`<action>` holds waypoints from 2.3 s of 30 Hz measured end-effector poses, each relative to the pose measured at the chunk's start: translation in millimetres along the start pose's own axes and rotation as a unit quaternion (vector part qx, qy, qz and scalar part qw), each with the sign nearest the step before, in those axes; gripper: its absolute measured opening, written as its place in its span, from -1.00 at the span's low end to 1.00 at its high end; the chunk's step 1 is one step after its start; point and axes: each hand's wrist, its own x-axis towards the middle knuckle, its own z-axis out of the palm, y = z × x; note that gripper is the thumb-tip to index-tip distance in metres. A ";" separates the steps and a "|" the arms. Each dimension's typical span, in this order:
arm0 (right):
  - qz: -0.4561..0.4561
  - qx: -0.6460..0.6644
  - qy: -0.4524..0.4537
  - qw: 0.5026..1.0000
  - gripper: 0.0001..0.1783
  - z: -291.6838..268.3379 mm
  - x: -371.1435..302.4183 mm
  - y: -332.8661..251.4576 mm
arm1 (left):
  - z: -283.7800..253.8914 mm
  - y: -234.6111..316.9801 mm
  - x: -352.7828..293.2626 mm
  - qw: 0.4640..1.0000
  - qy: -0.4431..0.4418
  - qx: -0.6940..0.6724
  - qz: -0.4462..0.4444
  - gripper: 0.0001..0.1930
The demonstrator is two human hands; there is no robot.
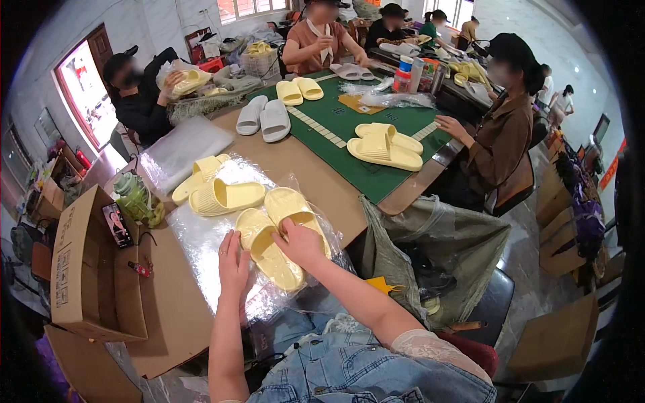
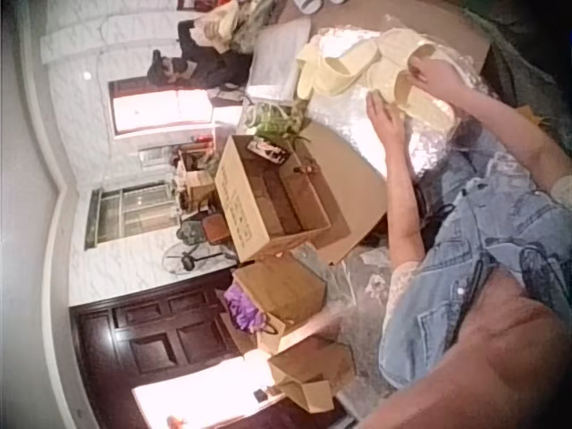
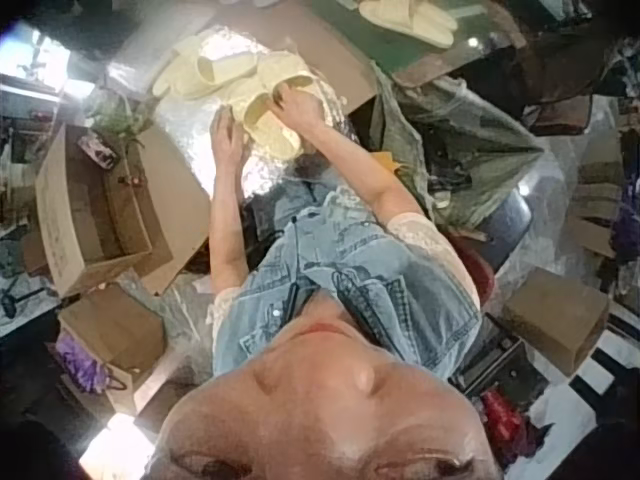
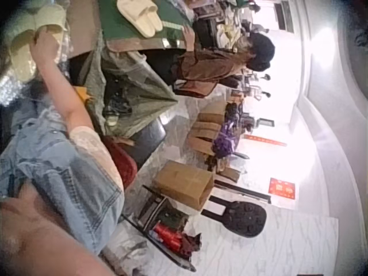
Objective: The person sits at a long table in a workshop and repeatedly picks up pairs of yellow and white plastic slippers. They place each pair into a clear plastic bag and set the packaged items aside. Other workers are visible in the background performing similar tasks.
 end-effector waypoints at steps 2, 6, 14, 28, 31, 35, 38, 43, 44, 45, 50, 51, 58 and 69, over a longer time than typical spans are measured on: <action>-0.008 -0.003 0.015 1.000 -0.61 4.4 -0.2 3.7 | -0.2 0.5 0.5 1.000 -0.001 0.000 -0.002 -0.49; -0.014 -0.002 0.016 1.000 -0.60 4.6 -0.2 2.5 | 0.9 -2.6 0.0 1.000 0.003 0.007 0.003 -0.49; -0.022 0.007 0.017 1.000 -0.60 2.0 -0.5 0.1 | 0.0 -1.5 0.3 1.000 0.006 0.002 0.006 -0.49; -0.022 0.006 0.026 0.999 -0.64 4.6 -0.6 1.0 | 2.2 -6.1 0.1 1.000 0.004 -0.012 0.008 -0.49; -0.033 0.010 0.036 0.999 -0.65 7.1 -0.8 2.5 | 2.9 -6.1 -0.4 1.000 0.007 -0.013 0.010 -0.49; -0.059 0.024 0.049 0.997 -0.68 8.6 -0.8 4.0 | 3.0 -8.7 -1.5 0.999 0.012 -0.030 0.020 -0.50; -0.049 -0.016 0.003 0.999 -0.69 8.4 2.5 6.0 | 1.8 -9.2 -3.1 0.999 0.035 0.006 0.028 -0.51; -0.029 -0.001 -0.008 1.000 -0.71 -8.4 2.5 -0.3 | 0.1 -12.3 -3.8 0.994 0.109 0.021 0.021 -0.49; -0.023 0.005 -0.013 1.000 -0.71 -16.4 1.5 -2.1 | 1.5 -17.2 -5.4 0.992 0.126 0.022 0.022 -0.49; -0.017 0.008 -0.003 1.000 -0.71 -25.4 0.6 2.1 | 3.5 -17.7 -4.1 0.992 0.123 -0.014 0.012 -0.48; -0.022 0.044 0.064 0.997 -0.73 -103.1 -11.7 17.9 | 2.9 -10.7 -2.7 0.990 0.107 -0.075 -0.045 -0.47; -0.022 0.041 0.074 0.996 -0.74 -120.7 -14.5 28.9 | 3.2 -9.9 -2.7 0.990 0.099 -0.080 -0.055 -0.47; 0.045 -0.054 0.088 0.994 -0.68 -257.2 -76.0 122.2 | 2.9 5.7 -4.1 0.997 0.068 0.036 0.011 -0.39; 0.239 -0.228 -0.055 0.942 -0.69 -308.1 -208.9 243.2 | 11.1 -20.7 -5.5 0.997 0.061 0.028 -0.021 -0.53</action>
